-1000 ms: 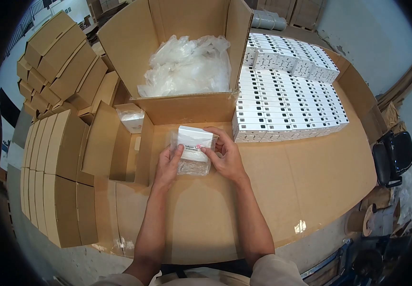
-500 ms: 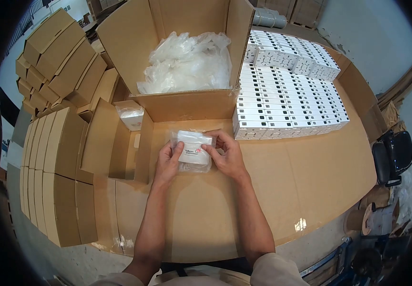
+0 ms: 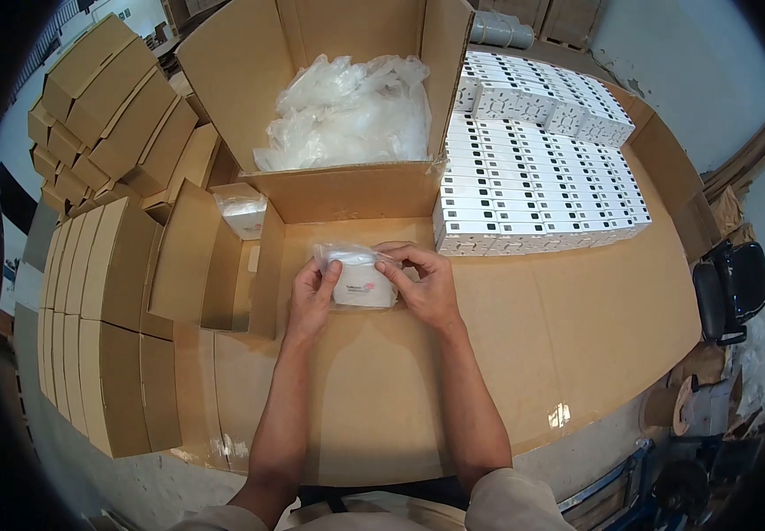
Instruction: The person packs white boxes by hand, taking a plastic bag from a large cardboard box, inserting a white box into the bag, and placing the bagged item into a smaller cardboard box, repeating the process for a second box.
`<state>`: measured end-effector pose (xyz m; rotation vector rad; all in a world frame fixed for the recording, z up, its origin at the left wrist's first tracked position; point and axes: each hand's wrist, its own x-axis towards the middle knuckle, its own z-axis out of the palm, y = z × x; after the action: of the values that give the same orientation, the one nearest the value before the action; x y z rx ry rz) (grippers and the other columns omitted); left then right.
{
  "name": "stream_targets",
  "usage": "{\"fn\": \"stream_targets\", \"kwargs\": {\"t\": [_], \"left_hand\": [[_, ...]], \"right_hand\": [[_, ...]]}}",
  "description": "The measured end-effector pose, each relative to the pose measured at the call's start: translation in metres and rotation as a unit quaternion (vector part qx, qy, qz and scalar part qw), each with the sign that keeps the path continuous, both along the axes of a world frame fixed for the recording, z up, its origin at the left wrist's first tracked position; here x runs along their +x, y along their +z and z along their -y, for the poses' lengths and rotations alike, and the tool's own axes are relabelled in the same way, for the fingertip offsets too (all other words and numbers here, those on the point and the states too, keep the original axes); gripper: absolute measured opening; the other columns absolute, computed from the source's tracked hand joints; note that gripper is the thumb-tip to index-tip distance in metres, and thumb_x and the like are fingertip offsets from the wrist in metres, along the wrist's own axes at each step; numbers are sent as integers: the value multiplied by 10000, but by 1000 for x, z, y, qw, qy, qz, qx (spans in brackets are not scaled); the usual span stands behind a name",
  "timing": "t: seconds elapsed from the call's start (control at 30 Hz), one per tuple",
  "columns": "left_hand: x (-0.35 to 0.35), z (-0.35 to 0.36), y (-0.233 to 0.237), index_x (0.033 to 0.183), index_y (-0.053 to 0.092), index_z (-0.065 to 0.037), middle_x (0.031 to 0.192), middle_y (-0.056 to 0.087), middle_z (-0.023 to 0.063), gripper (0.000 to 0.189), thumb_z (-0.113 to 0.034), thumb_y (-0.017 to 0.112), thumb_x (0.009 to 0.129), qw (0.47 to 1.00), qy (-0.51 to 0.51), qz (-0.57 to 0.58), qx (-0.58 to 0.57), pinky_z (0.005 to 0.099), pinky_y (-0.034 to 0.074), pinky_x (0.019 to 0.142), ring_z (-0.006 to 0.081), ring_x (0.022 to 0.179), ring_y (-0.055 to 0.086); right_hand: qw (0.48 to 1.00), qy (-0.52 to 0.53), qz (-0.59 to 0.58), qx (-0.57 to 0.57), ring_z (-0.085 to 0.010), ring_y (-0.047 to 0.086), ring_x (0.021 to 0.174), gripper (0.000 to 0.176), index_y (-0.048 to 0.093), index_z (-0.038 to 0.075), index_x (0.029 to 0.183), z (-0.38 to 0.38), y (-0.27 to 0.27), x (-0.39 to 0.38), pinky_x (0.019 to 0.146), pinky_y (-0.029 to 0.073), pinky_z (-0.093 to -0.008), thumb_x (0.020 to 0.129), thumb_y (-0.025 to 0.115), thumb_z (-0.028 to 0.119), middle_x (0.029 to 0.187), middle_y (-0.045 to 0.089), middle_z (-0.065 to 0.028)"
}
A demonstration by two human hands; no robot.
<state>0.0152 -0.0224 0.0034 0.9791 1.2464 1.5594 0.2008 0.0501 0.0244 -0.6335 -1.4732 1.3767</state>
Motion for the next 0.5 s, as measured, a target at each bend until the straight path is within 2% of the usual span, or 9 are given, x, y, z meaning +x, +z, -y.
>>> {"fn": "stream_targets", "kwargs": {"t": [0.2,0.37,0.5], "left_hand": [[2,-1,-5,1191,678,3,1077,693,34,304,-265,635,1052,1000,19,0,14,274,500,897,96,997,623],[5,-1,0,1198,679,17,1087,701,44,306,-247,581,1078,998,24,13,53,281,509,908,109,1001,634],[5,-2,-4,1174,691,33,1103,716,67,300,-213,542,1092,997,44,-25,62,294,515,938,127,1032,644]], "right_hand": [[999,-23,12,-24,-187,695,1028,127,772,-23,1004,2,-2,0,920,535,-317,887,788,23,1056,770,-138],[1000,-19,6,-13,-181,697,1001,129,775,-14,998,4,1,-3,907,537,-311,874,795,11,1050,771,-133],[1000,-21,5,-7,-176,697,990,131,774,-15,996,6,2,-3,899,537,-313,869,795,5,1045,771,-128]]}}
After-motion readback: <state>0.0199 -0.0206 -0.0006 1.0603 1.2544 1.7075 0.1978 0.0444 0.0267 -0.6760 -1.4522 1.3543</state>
